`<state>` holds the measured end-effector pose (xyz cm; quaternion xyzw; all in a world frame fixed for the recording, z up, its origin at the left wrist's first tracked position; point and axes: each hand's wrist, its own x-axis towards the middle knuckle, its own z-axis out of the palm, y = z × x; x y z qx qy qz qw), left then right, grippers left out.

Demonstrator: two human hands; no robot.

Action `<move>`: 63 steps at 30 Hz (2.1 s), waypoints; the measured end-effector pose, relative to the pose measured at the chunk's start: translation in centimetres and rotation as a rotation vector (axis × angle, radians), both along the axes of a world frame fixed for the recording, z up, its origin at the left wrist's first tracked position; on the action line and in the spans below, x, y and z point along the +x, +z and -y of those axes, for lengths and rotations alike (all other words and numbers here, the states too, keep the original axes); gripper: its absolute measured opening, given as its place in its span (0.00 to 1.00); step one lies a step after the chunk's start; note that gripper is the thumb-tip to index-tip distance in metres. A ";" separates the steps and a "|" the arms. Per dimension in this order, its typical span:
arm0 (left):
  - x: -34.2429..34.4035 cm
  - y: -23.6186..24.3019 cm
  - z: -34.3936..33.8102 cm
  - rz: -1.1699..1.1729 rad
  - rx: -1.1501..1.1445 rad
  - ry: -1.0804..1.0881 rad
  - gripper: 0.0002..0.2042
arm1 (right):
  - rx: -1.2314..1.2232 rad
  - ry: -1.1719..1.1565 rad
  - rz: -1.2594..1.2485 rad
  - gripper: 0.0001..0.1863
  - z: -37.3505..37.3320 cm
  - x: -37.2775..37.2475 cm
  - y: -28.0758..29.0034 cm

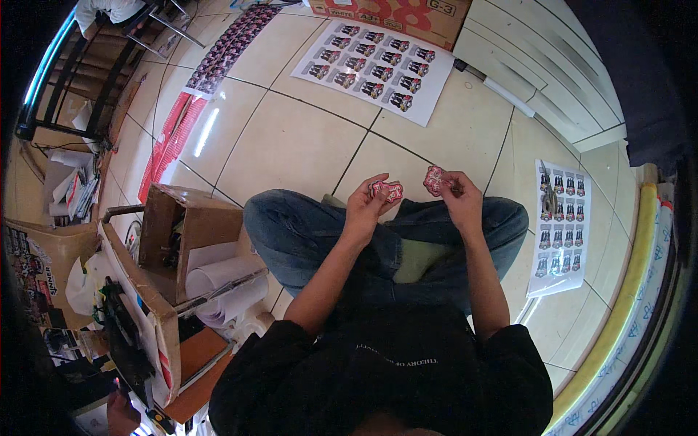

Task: Organizing and sorting printed stickers from a sheet on the floor.

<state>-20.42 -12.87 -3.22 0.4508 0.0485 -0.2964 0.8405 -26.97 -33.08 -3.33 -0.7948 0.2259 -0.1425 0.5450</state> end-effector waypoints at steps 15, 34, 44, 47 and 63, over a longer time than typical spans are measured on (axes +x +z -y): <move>-0.3 -0.9 0.6 -0.009 0.018 -0.001 0.16 | 0.090 0.151 0.026 0.11 -2.1 0.7 1.1; -0.9 -0.2 1.2 0.137 0.156 -0.045 0.18 | 0.140 0.268 0.019 0.10 -3.4 0.2 1.4; -0.3 0.0 0.7 0.103 0.077 -0.089 0.13 | 0.169 0.151 0.063 0.18 0.3 0.3 1.2; -1.1 -0.6 1.8 0.270 0.150 -0.086 0.14 | 0.202 0.213 0.019 0.19 -0.7 0.2 0.9; 0.5 -4.6 3.5 0.546 0.337 -0.061 0.18 | 0.578 0.299 -0.021 0.20 -5.1 2.3 -2.3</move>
